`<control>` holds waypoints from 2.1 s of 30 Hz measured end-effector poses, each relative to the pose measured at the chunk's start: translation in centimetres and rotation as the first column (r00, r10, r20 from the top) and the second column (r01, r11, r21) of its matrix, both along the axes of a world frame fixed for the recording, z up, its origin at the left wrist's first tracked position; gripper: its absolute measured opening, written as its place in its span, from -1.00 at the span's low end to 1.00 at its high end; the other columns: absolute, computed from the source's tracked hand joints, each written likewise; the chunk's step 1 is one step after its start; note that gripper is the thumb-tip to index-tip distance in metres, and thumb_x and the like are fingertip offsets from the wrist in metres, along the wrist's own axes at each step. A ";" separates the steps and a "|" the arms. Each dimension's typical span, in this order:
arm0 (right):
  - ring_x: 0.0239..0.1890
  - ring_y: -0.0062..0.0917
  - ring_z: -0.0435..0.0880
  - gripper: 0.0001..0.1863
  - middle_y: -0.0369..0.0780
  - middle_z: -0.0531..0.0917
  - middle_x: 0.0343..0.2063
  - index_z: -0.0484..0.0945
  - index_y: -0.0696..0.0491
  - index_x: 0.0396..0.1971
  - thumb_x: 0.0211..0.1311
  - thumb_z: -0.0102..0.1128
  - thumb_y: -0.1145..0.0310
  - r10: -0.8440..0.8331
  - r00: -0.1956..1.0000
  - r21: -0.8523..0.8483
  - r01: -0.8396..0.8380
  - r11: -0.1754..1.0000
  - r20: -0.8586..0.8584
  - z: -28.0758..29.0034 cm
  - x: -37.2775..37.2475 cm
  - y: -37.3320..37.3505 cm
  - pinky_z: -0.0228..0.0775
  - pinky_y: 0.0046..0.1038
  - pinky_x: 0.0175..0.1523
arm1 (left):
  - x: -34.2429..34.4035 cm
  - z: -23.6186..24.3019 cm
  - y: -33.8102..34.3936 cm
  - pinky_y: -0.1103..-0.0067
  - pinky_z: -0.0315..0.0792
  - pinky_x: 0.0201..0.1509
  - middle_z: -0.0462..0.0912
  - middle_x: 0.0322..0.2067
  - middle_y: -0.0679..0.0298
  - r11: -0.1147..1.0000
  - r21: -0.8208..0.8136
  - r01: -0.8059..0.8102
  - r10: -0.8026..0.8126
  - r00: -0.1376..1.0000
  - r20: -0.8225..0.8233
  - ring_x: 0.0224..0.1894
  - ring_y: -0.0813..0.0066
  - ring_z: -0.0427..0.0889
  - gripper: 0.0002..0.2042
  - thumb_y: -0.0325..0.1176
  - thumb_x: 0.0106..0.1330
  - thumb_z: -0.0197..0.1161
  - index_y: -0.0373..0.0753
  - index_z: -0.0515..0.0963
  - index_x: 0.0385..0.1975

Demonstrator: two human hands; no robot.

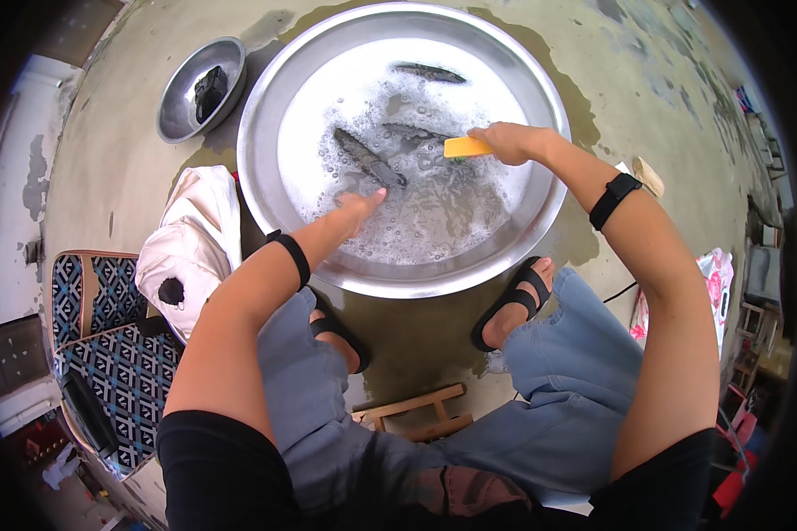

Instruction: The person scrubs a pair of camouflage-patterned shoes in a metal basin filled with soapy water using a yellow brush. They scrub the first shoe thoroughly, then place it in a smaller basin and continue scrubbing the second shoe.

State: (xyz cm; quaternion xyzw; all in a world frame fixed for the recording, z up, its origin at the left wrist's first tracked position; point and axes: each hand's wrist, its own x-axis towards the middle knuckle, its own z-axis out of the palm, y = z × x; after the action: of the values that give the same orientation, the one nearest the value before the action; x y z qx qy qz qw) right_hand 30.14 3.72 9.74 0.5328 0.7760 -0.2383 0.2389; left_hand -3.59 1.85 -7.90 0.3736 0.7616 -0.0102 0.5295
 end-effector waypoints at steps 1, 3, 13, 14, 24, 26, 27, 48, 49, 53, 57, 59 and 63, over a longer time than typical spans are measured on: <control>0.09 -0.08 0.74 -0.36 -0.02 0.74 0.00 0.38 -0.03 0.43 0.34 0.00 0.65 0.003 1.000 -0.004 -0.003 1.000 0.007 0.2 0.1 0.8 0.57 -0.11 0.17 | 0.6 -0.5 -0.2 0.14 0.64 0.11 0.57 0.26 -0.04 0.999 0.003 -0.036 0.036 0.999 -0.041 0.26 0.11 0.59 -0.22 0.02 0.38 0.49 -0.43 0.34 0.37; 0.16 -0.03 0.70 -0.23 0.08 0.60 0.17 0.22 -0.11 0.57 0.35 0.01 0.64 0.023 1.000 0.001 -0.023 1.000 0.013 0.0 0.1 2.2 0.54 -0.10 0.25 | 0.7 -0.7 -0.8 0.18 0.65 0.06 0.62 0.19 -0.08 0.986 0.124 -0.109 0.097 0.991 0.097 0.14 0.10 0.66 -0.24 -0.09 0.30 0.57 -0.48 0.37 0.32; 0.25 0.23 0.57 0.03 0.36 0.40 0.29 -0.25 -0.09 0.67 0.47 0.31 0.14 -0.226 0.949 -0.032 0.225 0.974 -0.219 -8.8 -0.8 1.3 0.43 0.02 0.37 | 4.1 8.2 3.4 0.24 0.54 -0.08 0.65 -0.15 0.08 0.962 0.272 -0.033 -0.019 0.982 0.187 -0.14 0.29 0.62 -0.67 -0.64 0.11 0.39 -0.41 0.53 -0.11; 0.22 0.22 0.60 0.04 0.35 0.46 0.23 -0.23 -0.04 0.66 0.45 0.33 0.17 -0.250 0.935 -0.035 0.249 0.968 -0.252 -9.5 -0.5 0.8 0.45 0.02 0.34 | 3.8 9.2 3.9 0.27 0.52 -0.02 0.63 -0.17 0.13 0.958 0.285 -0.008 -0.073 0.960 0.271 -0.11 0.31 0.58 -0.68 -0.69 0.10 0.35 -0.38 0.52 -0.12; -0.03 0.08 0.70 -0.41 0.20 0.67 -0.13 0.25 0.00 0.52 0.57 0.09 0.31 -0.688 0.602 -0.241 0.655 0.716 -0.405 -12.5 -1.7 -3.7 0.54 -0.10 0.17 | -5.1 11.0 4.2 0.43 0.51 0.36 0.71 0.15 0.21 0.988 -0.103 0.114 -0.010 0.718 0.696 0.20 0.35 0.67 -0.54 -0.61 0.29 0.31 -0.25 0.56 0.22; -0.05 0.00 0.68 -0.50 0.17 0.65 -0.12 0.37 -0.02 0.48 0.61 0.01 0.34 -0.683 0.539 -0.185 0.702 0.688 -0.493 -11.2 -4.2 -4.8 0.53 -0.15 0.16 | -5.9 10.2 3.1 0.40 0.51 0.38 0.70 0.16 0.18 0.983 -0.183 -0.012 0.127 0.763 0.633 0.23 0.34 0.66 -0.59 -0.56 0.39 0.30 -0.27 0.53 0.24; -0.07 -0.02 0.67 -0.52 0.16 0.65 -0.13 0.41 -0.03 0.46 0.62 -0.01 0.37 -0.576 0.591 -0.036 0.679 0.733 -0.565 -10.3 -5.6 -5.7 0.52 -0.16 0.15 | -6.0 9.8 2.6 0.39 0.51 0.40 0.70 0.17 0.16 0.973 -0.219 -0.072 0.192 0.778 0.599 0.24 0.33 0.66 -0.61 -0.54 0.44 0.29 -0.28 0.52 0.25; -0.18 -0.15 0.68 -0.63 0.03 0.61 -0.41 0.72 -0.25 0.24 0.53 0.19 0.29 -0.386 0.647 0.018 0.525 0.851 -0.657 -6.7 -16.1 -6.6 0.51 -0.18 0.05 | -6.8 6.0 -2.7 0.24 0.66 0.25 0.72 0.12 0.08 0.899 -0.374 -0.229 0.419 0.701 0.577 0.11 0.17 0.76 -0.71 -0.57 0.59 0.05 -0.38 0.50 0.23; -0.17 -0.13 0.69 -0.63 0.02 0.62 -0.39 0.71 -0.25 0.26 0.53 0.21 0.22 -0.326 0.653 0.045 0.483 0.874 -0.683 -6.0 -16.3 -7.6 0.51 -0.18 0.06 | -7.0 6.5 -3.2 0.23 0.66 0.26 0.72 0.13 0.08 0.894 -0.391 -0.220 0.426 0.689 0.586 0.12 0.17 0.76 -0.70 -0.57 0.59 0.04 -0.38 0.50 0.24; -0.38 -0.01 0.72 -0.55 0.00 0.61 -0.33 0.67 -0.30 0.29 0.43 0.28 0.20 -0.088 0.911 0.167 0.167 0.972 -0.403 -6.0 -15.9 -8.6 0.59 -0.05 -0.22 | -6.4 7.7 -5.1 0.22 0.64 0.30 0.71 0.15 0.08 0.890 -0.406 -0.206 0.438 0.630 0.641 0.16 0.17 0.74 -0.68 -0.60 0.57 0.03 -0.36 0.49 0.26; -0.44 0.02 0.73 -0.56 0.08 0.67 -0.37 0.65 -0.27 0.30 0.47 0.20 0.24 -0.097 0.868 0.413 0.327 0.850 -0.486 -6.7 -15.5 -5.6 0.60 0.00 -0.29 | -5.5 8.7 -5.8 0.21 0.65 0.31 0.69 0.15 0.04 0.893 -0.388 -0.230 0.436 0.661 0.611 0.16 0.14 0.74 -0.66 -0.63 0.55 0.02 -0.35 0.45 0.27; -0.44 0.02 0.73 -0.56 0.08 0.67 -0.36 0.64 -0.28 0.32 0.48 0.19 0.23 -0.143 0.852 0.318 0.337 0.886 -0.503 -5.7 -15.7 -6.2 0.61 0.00 -0.27 | -5.6 9.4 -6.1 0.21 0.66 0.29 0.68 0.15 0.02 0.881 -0.385 -0.275 0.458 0.702 0.546 0.17 0.12 0.74 -0.67 -0.64 0.55 0.02 -0.35 0.44 0.26; -0.47 -0.01 0.69 -0.56 0.04 0.64 -0.41 0.65 -0.30 0.31 0.48 0.21 0.24 -0.169 0.837 0.063 0.235 0.970 -0.521 -3.2 -15.9 -10.6 0.53 -0.02 -0.31 | -6.1 10.6 -6.3 0.22 0.68 0.24 0.68 0.10 0.03 0.892 -0.414 -0.183 0.414 0.701 0.581 0.11 0.13 0.75 -0.72 -0.64 0.52 0.04 -0.31 0.41 0.17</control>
State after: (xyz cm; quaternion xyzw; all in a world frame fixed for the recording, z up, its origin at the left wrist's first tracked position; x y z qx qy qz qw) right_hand 14.20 -6.89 6.51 0.5431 0.7641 -0.3463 -0.0360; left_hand -9.71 -4.40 2.68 0.1302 0.5654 0.0833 0.8102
